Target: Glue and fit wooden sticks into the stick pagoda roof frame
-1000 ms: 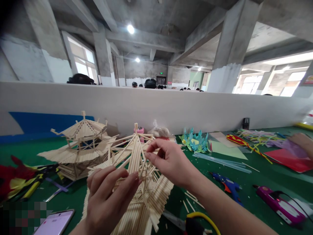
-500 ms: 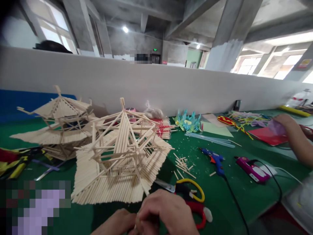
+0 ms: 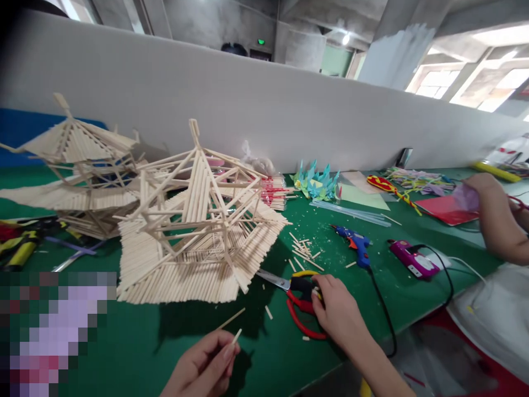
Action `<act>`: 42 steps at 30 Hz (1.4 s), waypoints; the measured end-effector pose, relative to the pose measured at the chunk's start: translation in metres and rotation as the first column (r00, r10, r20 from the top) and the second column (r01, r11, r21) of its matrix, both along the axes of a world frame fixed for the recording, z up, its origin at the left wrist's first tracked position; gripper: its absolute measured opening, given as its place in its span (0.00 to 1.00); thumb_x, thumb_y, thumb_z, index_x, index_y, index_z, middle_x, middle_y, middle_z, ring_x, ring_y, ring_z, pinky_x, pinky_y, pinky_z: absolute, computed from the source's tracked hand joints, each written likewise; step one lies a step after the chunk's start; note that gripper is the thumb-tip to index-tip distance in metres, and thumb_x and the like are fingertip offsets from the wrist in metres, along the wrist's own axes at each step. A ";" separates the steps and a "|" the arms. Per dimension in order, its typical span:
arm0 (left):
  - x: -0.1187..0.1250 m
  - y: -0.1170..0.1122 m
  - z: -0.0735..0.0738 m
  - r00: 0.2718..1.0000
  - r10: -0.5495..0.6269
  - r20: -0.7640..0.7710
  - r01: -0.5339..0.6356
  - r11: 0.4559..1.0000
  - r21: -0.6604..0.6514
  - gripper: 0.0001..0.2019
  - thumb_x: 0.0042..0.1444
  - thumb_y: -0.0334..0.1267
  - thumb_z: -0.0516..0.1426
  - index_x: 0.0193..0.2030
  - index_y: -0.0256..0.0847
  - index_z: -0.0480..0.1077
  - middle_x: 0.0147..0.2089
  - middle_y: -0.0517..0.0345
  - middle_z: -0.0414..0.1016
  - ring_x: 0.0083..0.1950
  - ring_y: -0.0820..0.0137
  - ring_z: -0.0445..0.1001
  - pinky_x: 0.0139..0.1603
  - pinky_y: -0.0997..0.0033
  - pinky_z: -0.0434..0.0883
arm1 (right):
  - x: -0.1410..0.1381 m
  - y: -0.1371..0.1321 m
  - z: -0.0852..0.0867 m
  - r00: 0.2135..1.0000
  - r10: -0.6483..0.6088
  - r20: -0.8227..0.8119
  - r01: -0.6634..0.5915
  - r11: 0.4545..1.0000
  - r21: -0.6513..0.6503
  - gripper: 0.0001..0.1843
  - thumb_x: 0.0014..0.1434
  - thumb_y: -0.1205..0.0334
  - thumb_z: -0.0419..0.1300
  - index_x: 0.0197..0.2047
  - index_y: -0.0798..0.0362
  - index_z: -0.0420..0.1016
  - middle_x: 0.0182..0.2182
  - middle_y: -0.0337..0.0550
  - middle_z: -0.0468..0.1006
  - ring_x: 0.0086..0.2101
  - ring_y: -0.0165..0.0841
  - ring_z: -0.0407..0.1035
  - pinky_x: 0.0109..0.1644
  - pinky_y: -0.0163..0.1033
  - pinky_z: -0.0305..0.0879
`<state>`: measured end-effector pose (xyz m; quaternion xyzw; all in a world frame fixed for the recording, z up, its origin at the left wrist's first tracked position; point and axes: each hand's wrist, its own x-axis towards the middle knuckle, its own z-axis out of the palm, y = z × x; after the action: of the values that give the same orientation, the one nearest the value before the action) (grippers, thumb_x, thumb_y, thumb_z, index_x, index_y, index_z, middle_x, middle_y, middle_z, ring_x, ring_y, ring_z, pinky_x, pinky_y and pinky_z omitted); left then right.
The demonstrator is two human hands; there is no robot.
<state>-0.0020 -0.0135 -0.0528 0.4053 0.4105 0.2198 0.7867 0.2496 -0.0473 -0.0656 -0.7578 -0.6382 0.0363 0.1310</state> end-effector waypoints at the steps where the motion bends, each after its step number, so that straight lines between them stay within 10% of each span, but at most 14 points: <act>1: 0.000 -0.001 -0.002 0.999 0.023 0.027 -0.022 1.000 -0.020 0.17 0.43 0.52 0.57 0.25 0.38 0.62 0.18 0.70 0.53 0.18 0.83 0.47 0.19 0.79 0.43 | -0.001 0.003 0.002 0.999 0.019 0.050 -0.017 0.999 -0.039 0.14 0.52 0.66 0.47 0.41 0.56 0.67 0.35 0.49 0.72 0.37 0.38 0.65 0.39 0.42 0.62; 13: -0.002 -0.004 -0.007 0.994 0.081 0.079 -0.078 0.996 -0.039 0.14 0.48 0.50 0.54 0.28 0.40 0.61 0.15 0.72 0.47 0.17 0.81 0.42 0.20 0.75 0.40 | 0.006 0.011 0.018 0.995 0.083 0.060 -0.072 0.984 -0.160 0.12 0.51 0.68 0.45 0.38 0.55 0.66 0.29 0.45 0.73 0.25 0.34 0.67 0.29 0.36 0.58; 20: 0.002 -0.002 -0.007 0.993 0.098 0.071 -0.098 0.995 0.005 0.16 0.46 0.51 0.55 0.29 0.37 0.66 0.14 0.71 0.47 0.17 0.81 0.44 0.20 0.75 0.41 | 0.020 -0.028 0.045 0.957 -0.029 -0.288 -0.011 0.991 -0.136 0.19 0.52 0.66 0.45 0.48 0.50 0.64 0.42 0.44 0.73 0.41 0.36 0.68 0.43 0.38 0.63; 30: 0.005 -0.004 0.004 0.966 0.212 0.146 -0.215 0.977 0.002 0.13 0.47 0.47 0.56 0.30 0.38 0.66 0.17 0.69 0.51 0.19 0.80 0.48 0.20 0.77 0.47 | -0.044 -0.044 0.052 0.773 0.014 -0.634 -0.232 0.937 -0.262 0.24 0.39 0.69 0.56 0.44 0.46 0.64 0.30 0.39 0.75 0.30 0.34 0.70 0.32 0.32 0.66; 42: -0.001 -0.003 -0.002 0.966 0.199 0.165 -0.210 0.976 0.049 0.11 0.52 0.45 0.53 0.31 0.39 0.65 0.17 0.69 0.51 0.19 0.80 0.48 0.19 0.78 0.47 | -0.059 -0.024 0.067 0.825 0.030 -0.564 -0.277 0.892 -0.358 0.22 0.37 0.68 0.59 0.38 0.50 0.59 0.27 0.33 0.69 0.25 0.27 0.61 0.27 0.29 0.59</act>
<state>-0.0034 -0.0163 -0.0549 0.3676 0.3784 0.3450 0.7763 0.1909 -0.0717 0.0011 -0.6705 -0.6111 0.3984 0.1353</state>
